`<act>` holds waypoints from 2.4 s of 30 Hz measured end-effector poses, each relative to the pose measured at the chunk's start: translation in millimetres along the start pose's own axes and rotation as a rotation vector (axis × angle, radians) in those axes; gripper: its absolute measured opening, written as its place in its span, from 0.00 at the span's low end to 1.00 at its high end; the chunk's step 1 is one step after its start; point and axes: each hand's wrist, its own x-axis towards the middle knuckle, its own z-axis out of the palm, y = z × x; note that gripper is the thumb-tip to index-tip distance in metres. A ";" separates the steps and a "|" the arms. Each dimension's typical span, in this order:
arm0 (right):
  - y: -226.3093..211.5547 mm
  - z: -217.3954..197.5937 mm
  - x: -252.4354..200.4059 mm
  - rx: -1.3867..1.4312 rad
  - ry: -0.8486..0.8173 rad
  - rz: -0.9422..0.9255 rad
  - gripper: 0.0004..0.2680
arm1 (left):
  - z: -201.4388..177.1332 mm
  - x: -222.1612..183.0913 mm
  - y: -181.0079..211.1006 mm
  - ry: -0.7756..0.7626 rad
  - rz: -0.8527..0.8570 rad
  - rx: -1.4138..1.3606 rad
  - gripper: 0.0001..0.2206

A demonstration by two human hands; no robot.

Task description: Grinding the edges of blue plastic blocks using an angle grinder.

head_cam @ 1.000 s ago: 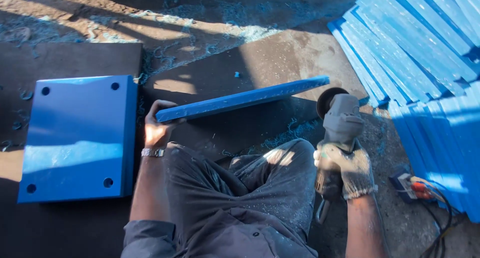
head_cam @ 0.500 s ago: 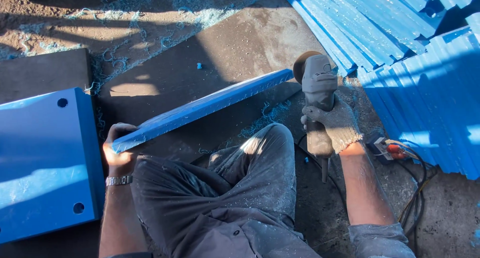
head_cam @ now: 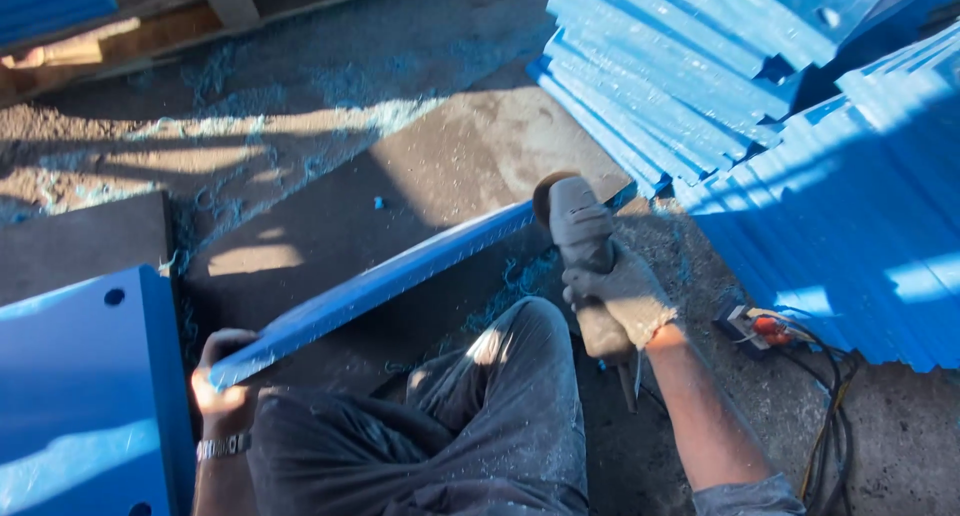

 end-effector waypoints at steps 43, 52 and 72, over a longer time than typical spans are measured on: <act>24.2 12.7 -30.5 -0.358 -0.042 0.049 0.12 | 42.9 -6.8 28.3 0.057 0.094 0.473 0.16; 42.9 -22.5 -11.4 0.130 -0.012 0.129 0.10 | 38.6 -4.2 29.6 0.056 0.072 0.493 0.14; 16.1 27.4 -37.3 -0.238 -0.012 0.098 0.17 | 25.7 -1.0 21.0 0.013 0.079 0.359 0.15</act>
